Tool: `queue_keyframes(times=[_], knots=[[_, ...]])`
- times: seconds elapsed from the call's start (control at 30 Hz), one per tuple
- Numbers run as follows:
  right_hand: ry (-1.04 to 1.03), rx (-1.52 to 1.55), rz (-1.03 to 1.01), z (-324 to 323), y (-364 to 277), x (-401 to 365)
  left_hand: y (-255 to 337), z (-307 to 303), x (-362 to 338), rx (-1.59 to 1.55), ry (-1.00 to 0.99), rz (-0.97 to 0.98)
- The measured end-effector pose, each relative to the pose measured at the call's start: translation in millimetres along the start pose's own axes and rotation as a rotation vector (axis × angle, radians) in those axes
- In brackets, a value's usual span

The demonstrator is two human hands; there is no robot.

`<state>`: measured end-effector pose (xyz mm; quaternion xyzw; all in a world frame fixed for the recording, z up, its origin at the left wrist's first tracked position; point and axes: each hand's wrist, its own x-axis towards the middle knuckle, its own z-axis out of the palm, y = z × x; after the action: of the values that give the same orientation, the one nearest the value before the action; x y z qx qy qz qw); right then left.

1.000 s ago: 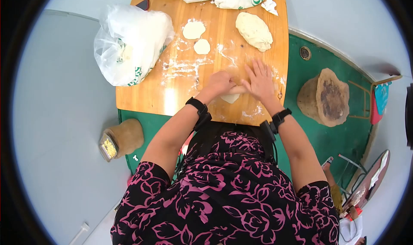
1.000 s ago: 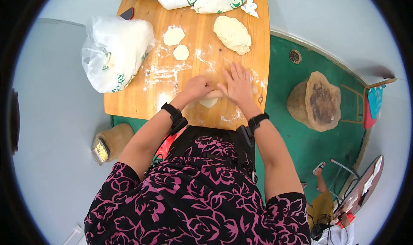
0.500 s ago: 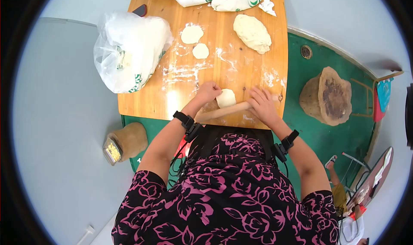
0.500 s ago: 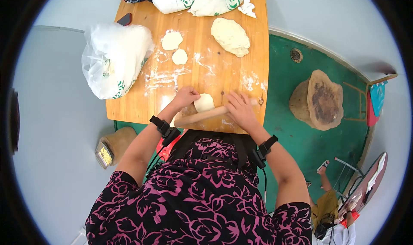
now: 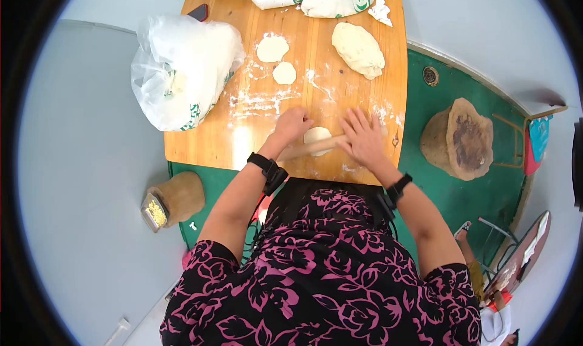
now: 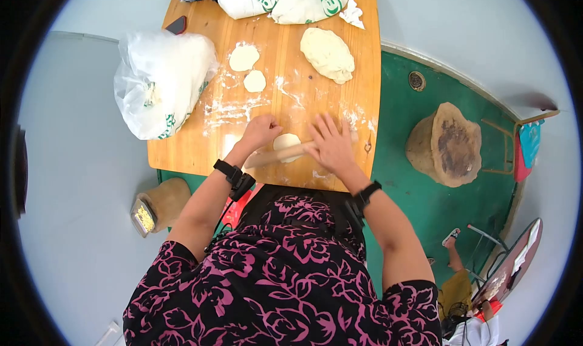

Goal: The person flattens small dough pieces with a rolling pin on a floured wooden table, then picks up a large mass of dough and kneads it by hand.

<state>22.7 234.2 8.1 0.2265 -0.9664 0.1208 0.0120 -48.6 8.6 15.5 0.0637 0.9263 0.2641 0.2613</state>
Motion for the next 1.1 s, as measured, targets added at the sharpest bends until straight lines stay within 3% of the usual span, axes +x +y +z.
queue_keyframes(times=[0.1, 0.23, 0.4, 0.5, 0.63, 0.73, 0.93, 1.03, 1.1], knots=[[-0.004, 0.02, -0.038, 0, -6, -28, -1, 2, -5, -0.021, -0.071, 0.036], [0.037, -0.003, 0.033, 3, 6, 18, 15, 1, -9, 0.018, -0.127, 0.051], [0.054, 0.037, -0.035, 6, 14, 27, 8, 11, -6, 0.043, 0.003, 0.121], [-0.062, 0.165, -0.109, -22, 3, -12, 10, 14, -12, 0.047, 0.044, 0.142], [0.021, 0.186, -0.058, -6, 10, -46, 9, 23, -22, 0.053, 0.145, 0.18], [0.056, 0.208, -0.072, -5, 15, -54, 6, 24, -17, 0.062, 0.097, 0.222], [0.044, 0.233, -0.1, -11, 20, -55, 14, 17, -8, -0.07, -0.082, 0.125], [0.047, 0.255, -0.104, -15, 18, -53, 21, 10, -2, -0.09, -0.383, 0.213], [0.039, 0.253, -0.115, -17, 17, -51, 33, 10, -4, -0.112, -0.441, 0.215]])
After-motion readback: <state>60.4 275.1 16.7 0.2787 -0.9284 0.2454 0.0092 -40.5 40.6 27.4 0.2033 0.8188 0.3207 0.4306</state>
